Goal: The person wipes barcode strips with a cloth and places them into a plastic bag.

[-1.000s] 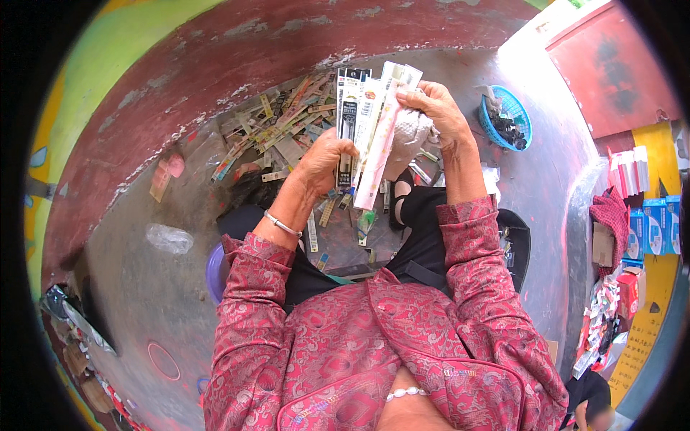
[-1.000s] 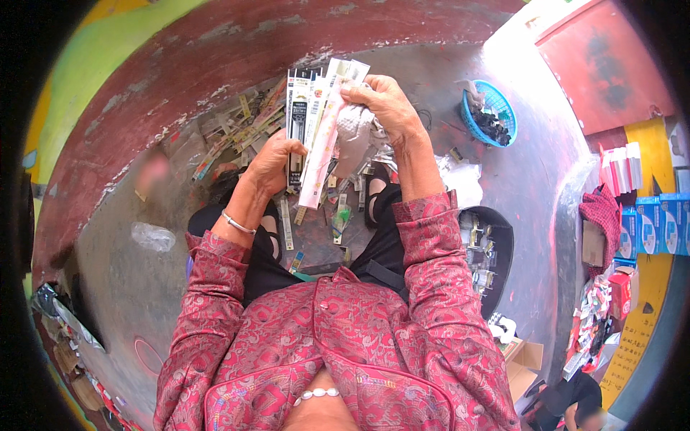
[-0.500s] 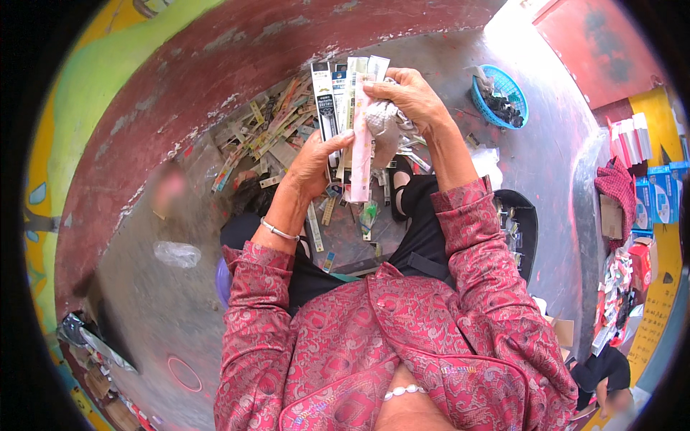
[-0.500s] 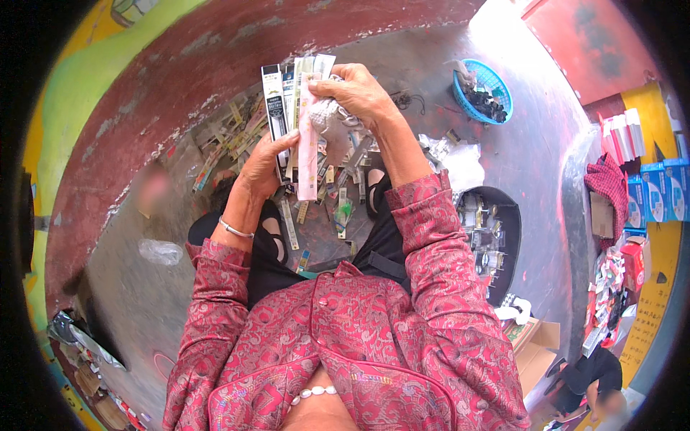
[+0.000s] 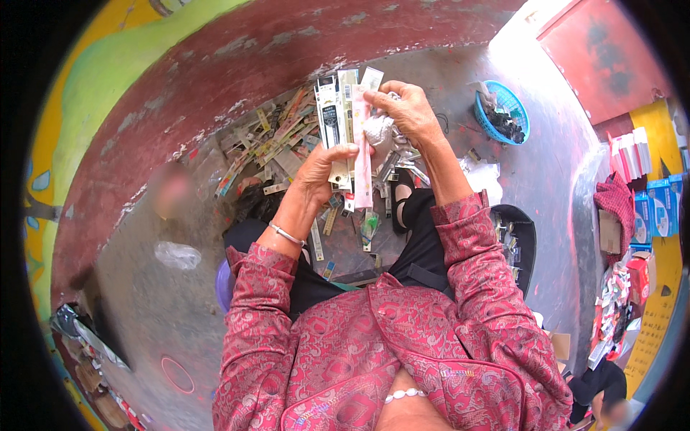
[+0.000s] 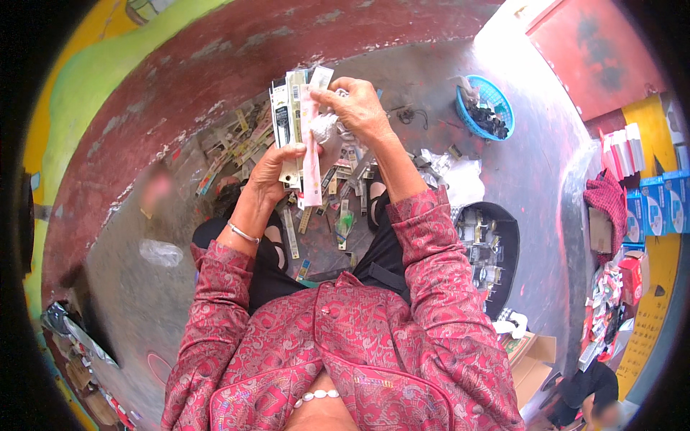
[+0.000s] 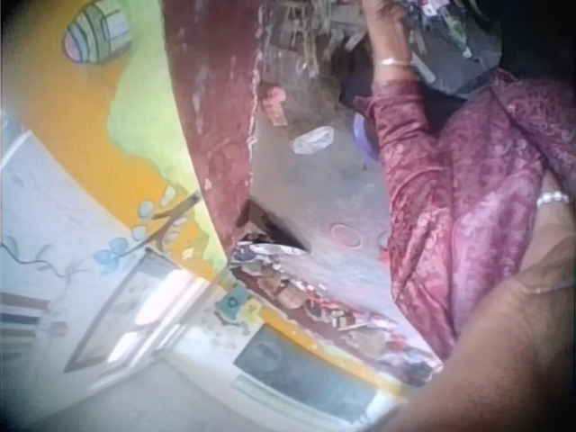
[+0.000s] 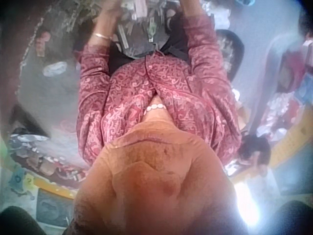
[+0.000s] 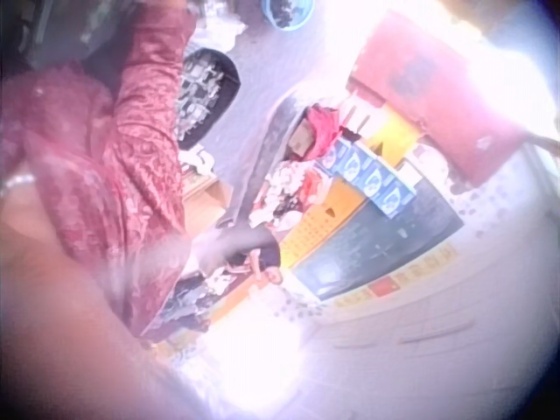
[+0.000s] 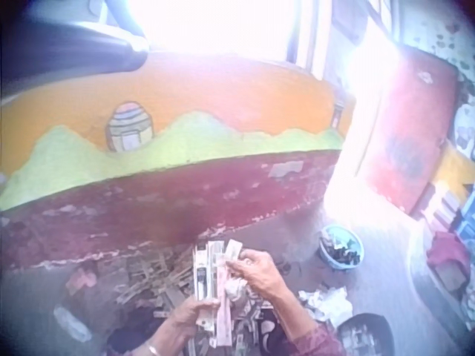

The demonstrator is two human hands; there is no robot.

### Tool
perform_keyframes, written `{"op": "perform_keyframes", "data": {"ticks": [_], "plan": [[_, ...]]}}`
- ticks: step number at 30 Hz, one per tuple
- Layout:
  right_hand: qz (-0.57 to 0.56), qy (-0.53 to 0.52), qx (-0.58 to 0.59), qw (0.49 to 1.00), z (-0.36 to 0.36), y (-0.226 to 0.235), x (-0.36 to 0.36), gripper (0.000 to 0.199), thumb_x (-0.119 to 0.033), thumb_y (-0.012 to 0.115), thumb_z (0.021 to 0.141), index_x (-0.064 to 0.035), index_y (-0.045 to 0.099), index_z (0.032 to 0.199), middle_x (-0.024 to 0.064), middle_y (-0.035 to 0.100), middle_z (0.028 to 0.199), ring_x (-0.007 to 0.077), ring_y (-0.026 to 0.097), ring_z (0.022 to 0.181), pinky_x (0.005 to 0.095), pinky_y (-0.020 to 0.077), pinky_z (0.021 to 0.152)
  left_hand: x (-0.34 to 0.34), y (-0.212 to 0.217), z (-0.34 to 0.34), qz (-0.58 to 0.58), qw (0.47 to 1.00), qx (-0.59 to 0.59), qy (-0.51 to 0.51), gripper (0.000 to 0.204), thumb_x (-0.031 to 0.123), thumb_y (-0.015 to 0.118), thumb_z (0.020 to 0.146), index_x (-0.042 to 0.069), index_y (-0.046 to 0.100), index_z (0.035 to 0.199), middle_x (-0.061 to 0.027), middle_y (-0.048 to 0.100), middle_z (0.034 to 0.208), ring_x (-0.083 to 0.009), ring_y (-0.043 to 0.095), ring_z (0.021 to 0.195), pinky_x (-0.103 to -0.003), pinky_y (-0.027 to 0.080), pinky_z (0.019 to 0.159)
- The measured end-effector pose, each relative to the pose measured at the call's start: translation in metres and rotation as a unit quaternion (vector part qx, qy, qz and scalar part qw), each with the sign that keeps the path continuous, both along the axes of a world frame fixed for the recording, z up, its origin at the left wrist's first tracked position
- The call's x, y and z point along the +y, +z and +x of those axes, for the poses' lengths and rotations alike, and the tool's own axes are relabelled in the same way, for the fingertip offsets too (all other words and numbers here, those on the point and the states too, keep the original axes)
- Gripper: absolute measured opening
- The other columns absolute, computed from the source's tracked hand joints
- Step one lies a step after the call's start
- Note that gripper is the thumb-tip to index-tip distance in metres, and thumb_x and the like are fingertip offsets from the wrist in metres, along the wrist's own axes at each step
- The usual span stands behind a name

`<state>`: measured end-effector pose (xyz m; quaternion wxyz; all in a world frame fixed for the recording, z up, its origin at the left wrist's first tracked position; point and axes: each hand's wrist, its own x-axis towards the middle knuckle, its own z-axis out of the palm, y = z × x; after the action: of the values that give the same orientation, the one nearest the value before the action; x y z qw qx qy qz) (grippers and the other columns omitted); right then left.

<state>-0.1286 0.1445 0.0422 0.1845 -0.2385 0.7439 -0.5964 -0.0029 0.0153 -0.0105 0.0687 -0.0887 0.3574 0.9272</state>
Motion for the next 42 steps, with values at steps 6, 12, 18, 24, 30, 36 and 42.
{"op": "perform_keyframes", "data": {"ticks": [6,12,18,24,30,36,42], "plan": [[0.147,-0.006,0.149,0.978,0.018,0.008,0.004,0.046,-0.045,0.069,0.067,0.0005,0.064,0.071,0.0135,0.061,0.066,0.0192,0.058,0.064,0.0318,0.0459,0.062,0.0,0.003,-0.002,-0.066,0.993,-0.018,0.101,0.036,0.009,0.066,0.069,0.003,0.055,0.103,-0.0065,0.062,0.087,-0.0174,0.061,0.076,-0.03,0.051,0.069],[0.155,0.091,0.129,0.975,0.024,0.003,-0.004,0.04,-0.037,0.066,0.069,0.0029,0.065,0.074,0.0164,0.061,0.065,0.0226,0.06,0.061,0.0332,0.0464,0.061,-0.002,0.002,0.0,-0.118,0.988,0.013,0.099,0.031,0.007,0.066,0.071,0.004,0.057,0.101,-0.0038,0.062,0.089,-0.014,0.06,0.076,-0.028,0.05,0.067],[0.078,0.106,0.011,0.991,0.016,-0.01,0.0,0.027,-0.023,0.062,0.074,0.0034,0.065,0.077,0.0084,0.061,0.065,0.0126,0.057,0.06,0.0289,0.046,0.06,-0.003,0.004,0.0,-0.019,0.994,0.008,0.104,0.039,0.004,0.065,0.07,-0.001,0.054,0.107,-0.0089,0.062,0.092,-0.0178,0.061,0.081,-0.03,0.051,0.072],[-0.008,0.092,-0.115,0.989,0.004,-0.001,0.013,0.017,-0.012,0.056,0.079,0.002,0.064,0.084,0.0057,0.061,0.074,0.0111,0.056,0.069,0.0238,0.0451,0.064,-0.008,0.004,-0.002,0.015,0.997,-0.011,0.077,0.038,0.004,0.064,0.07,-0.002,0.053,0.106,-0.0119,0.063,0.091,-0.0194,0.062,0.077,-0.032,0.052,0.07],[-0.155,0.137,-0.19,0.96,0.001,0.012,0.017,0.026,-0.008,0.065,0.073,0.0024,0.06,0.096,0.006,0.062,0.083,0.0098,0.059,0.07,0.0218,0.0487,0.064,-0.011,-0.003,0.0,0.067,0.997,-0.035,0.027,0.037,0.006,0.063,0.071,-0.002,0.053,0.105,-0.0129,0.062,0.092,-0.0219,0.062,0.081,-0.036,0.053,0.072],[-0.065,0.089,-0.152,0.982,0.007,-0.002,0.003,0.016,-0.005,0.067,0.07,-0.0006,0.06,0.084,0.0056,0.062,0.077,0.0112,0.058,0.069,0.0227,0.0463,0.066,-0.005,-0.005,-0.002,0.073,0.997,-0.025,0.018,0.038,0.007,0.061,0.076,0.0,0.05,0.112,-0.0108,0.061,0.099,-0.0206,0.062,0.085,-0.036,0.052,0.077],[-0.062,0.018,-0.12,0.991,0.017,-0.016,-0.006,0.011,-0.008,0.067,0.071,-0.0009,0.06,0.077,0.0059,0.061,0.073,0.0114,0.057,0.068,0.0233,0.0447,0.065,0.0,-0.002,-0.001,-0.015,0.998,-0.002,0.068,0.038,0.005,0.068,0.07,0.001,0.055,0.105,-0.0056,0.061,0.089,-0.0146,0.06,0.072,-0.028,0.05,0.066]]}}
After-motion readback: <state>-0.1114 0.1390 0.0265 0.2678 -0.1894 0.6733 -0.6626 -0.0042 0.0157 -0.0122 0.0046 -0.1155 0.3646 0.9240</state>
